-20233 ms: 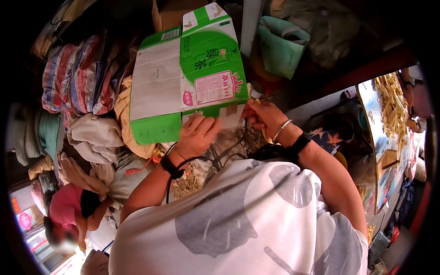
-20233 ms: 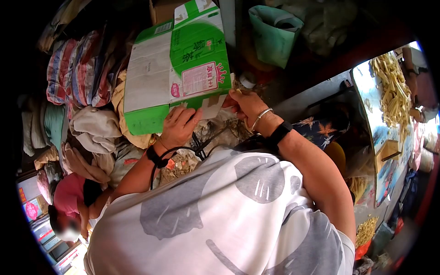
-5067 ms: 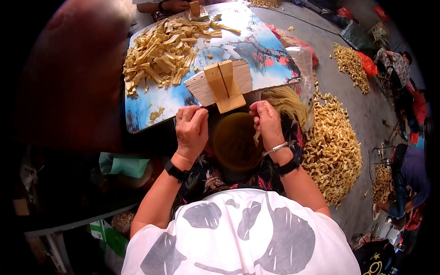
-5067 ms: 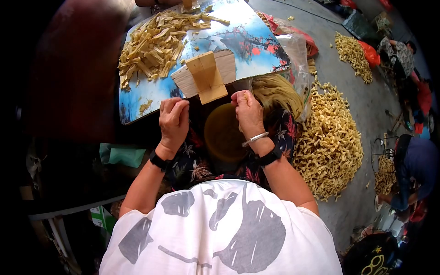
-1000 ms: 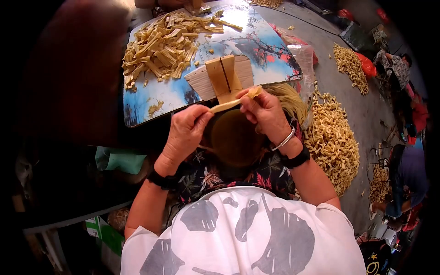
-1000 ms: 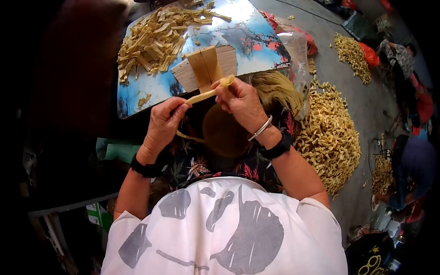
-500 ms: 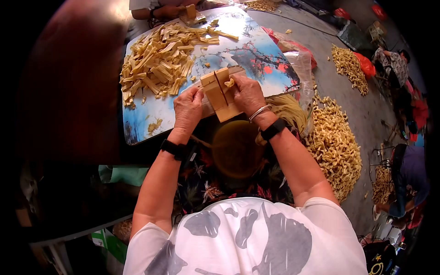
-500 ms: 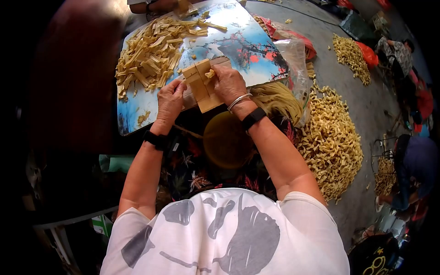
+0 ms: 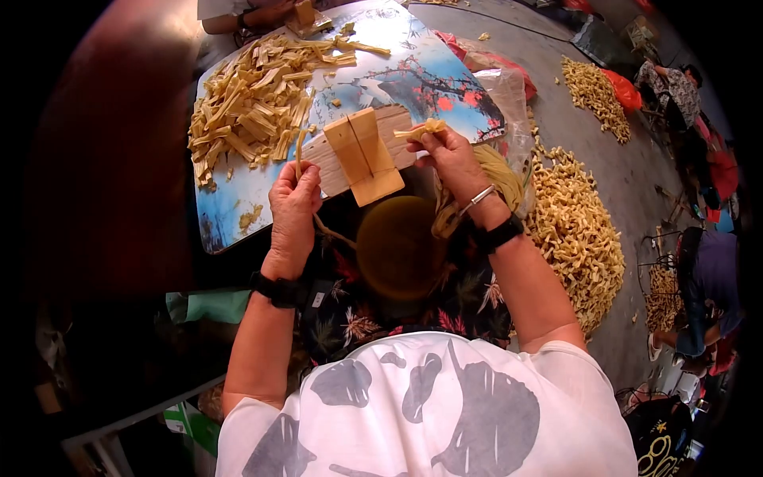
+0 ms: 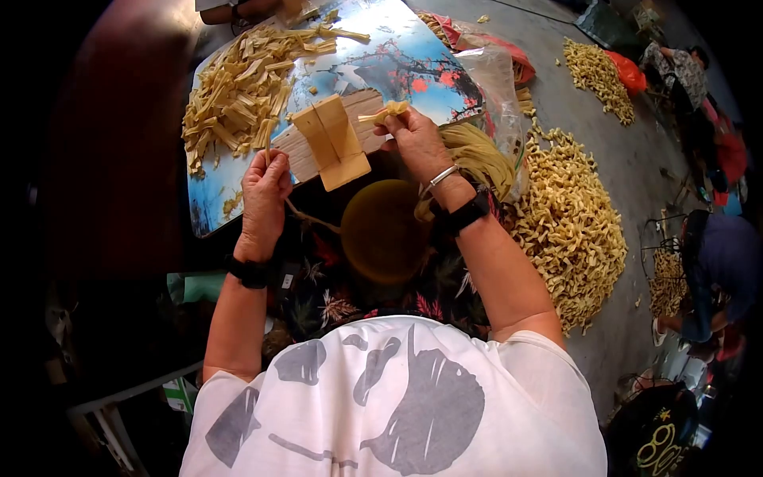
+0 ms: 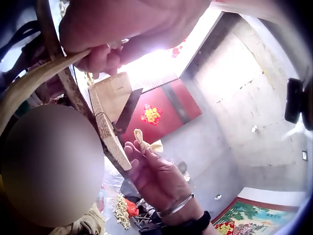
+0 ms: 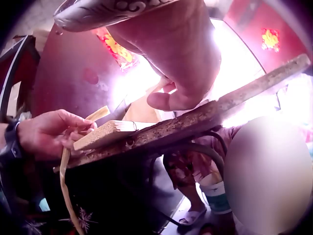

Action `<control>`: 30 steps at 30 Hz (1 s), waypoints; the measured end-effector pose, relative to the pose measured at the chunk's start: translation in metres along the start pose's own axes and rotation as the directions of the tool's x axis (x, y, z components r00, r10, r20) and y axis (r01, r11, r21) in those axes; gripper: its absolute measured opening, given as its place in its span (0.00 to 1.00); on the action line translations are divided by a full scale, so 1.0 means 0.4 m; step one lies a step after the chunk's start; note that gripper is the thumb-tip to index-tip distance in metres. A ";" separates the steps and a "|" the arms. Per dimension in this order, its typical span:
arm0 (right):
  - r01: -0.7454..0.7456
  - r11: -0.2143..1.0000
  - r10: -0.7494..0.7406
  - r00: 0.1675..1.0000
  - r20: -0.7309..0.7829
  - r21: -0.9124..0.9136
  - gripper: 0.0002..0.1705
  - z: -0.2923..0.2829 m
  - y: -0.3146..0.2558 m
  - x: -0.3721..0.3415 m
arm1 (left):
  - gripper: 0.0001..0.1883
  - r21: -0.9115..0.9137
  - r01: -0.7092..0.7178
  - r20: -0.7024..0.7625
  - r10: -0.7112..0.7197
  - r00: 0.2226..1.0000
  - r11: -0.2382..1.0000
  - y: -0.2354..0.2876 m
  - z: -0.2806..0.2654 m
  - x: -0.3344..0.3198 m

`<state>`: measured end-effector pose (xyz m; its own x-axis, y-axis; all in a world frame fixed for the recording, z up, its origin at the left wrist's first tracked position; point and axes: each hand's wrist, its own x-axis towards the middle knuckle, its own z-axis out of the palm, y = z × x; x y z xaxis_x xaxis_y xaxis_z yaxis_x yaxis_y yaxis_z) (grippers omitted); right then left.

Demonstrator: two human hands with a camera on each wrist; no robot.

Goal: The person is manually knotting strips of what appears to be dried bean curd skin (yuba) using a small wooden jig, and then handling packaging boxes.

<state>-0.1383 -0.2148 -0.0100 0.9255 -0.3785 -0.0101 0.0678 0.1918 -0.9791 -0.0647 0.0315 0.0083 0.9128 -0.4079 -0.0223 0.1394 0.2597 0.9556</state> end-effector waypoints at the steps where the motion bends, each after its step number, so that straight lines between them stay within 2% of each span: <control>1: 0.033 0.995 -0.033 0.999 0.003 -0.097 0.12 -0.002 0.001 0.004 | 0.04 0.015 0.020 -0.030 -0.019 0.999 1.000 0.004 0.007 -0.005; 3: 0.012 0.996 -0.011 1.000 0.007 -0.087 0.12 0.004 -0.006 -0.003 | 0.04 0.043 0.059 -0.091 -0.055 0.994 0.997 0.017 0.027 -0.015; 7: -0.012 0.999 0.009 0.998 0.059 0.040 0.11 0.018 -0.046 -0.065 | 0.04 0.050 0.046 -0.067 -0.042 0.997 0.998 0.021 0.043 -0.051; 9: -0.042 0.998 0.038 0.995 0.091 0.037 0.11 0.016 -0.040 -0.096 | 0.04 0.038 0.098 -0.057 -0.096 0.994 0.994 0.030 0.054 -0.085; 14: -0.123 0.992 0.119 0.972 0.201 0.007 0.12 0.001 -0.026 -0.172 | 0.05 -0.040 0.078 -0.075 -0.080 0.994 0.996 -0.012 0.033 -0.100; 15: -0.080 0.996 0.087 0.981 0.173 -0.045 0.11 0.005 -0.015 -0.184 | 0.05 -0.061 0.069 -0.095 -0.075 0.993 0.996 -0.018 0.025 -0.098; 16: -0.050 0.966 0.089 0.985 0.145 -0.253 0.11 0.005 -0.011 -0.195 | 0.06 -0.067 0.078 -0.118 -0.086 0.989 0.995 -0.023 0.017 -0.097; 18: -0.001 0.779 0.070 0.994 0.085 -0.628 0.12 0.004 -0.006 -0.216 | 0.06 -0.079 0.100 -0.161 -0.111 0.981 0.992 -0.032 0.006 -0.101; 19: 0.024 0.788 -0.022 1.000 0.011 -0.615 0.14 0.012 -0.002 -0.217 | 0.05 -0.080 0.127 -0.178 -0.140 0.974 0.989 -0.033 0.005 -0.103; 22: -0.053 0.879 0.011 0.996 -0.090 -0.474 0.17 0.034 0.002 -0.189 | 0.04 -0.065 0.161 -0.189 -0.171 0.967 0.985 -0.050 0.006 -0.111; 24: -0.242 0.942 0.237 0.970 -0.052 -0.232 0.19 0.047 0.040 -0.152 | 0.04 -0.016 0.181 -0.184 -0.181 0.966 0.983 -0.062 0.019 -0.118; 26: -0.413 0.911 0.413 0.910 0.033 -0.017 0.20 0.072 0.054 -0.128 | 0.04 -0.027 0.214 -0.218 -0.215 0.952 0.976 -0.080 0.027 -0.117; 27: -0.434 0.899 0.428 0.898 0.099 0.055 0.16 0.082 0.050 -0.128 | 0.04 -0.048 0.224 -0.233 -0.229 0.945 0.973 -0.080 0.033 -0.114; 29: -0.376 0.915 0.362 0.925 0.117 0.145 0.15 0.086 0.071 -0.120 | 0.04 -0.088 0.249 -0.263 -0.264 0.928 0.964 -0.075 0.039 -0.111; 30: -0.346 0.919 0.328 0.937 0.121 0.190 0.15 0.091 0.074 -0.119 | 0.05 0.040 0.227 -0.263 -0.209 0.942 0.973 -0.077 0.034 -0.111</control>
<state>-0.1667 -0.1582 -0.0313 0.9345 -0.1819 -0.3060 -0.1875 0.4792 -0.8574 -0.1145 0.0297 -0.0162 0.9316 -0.2078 -0.2983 0.3277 0.1247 0.9365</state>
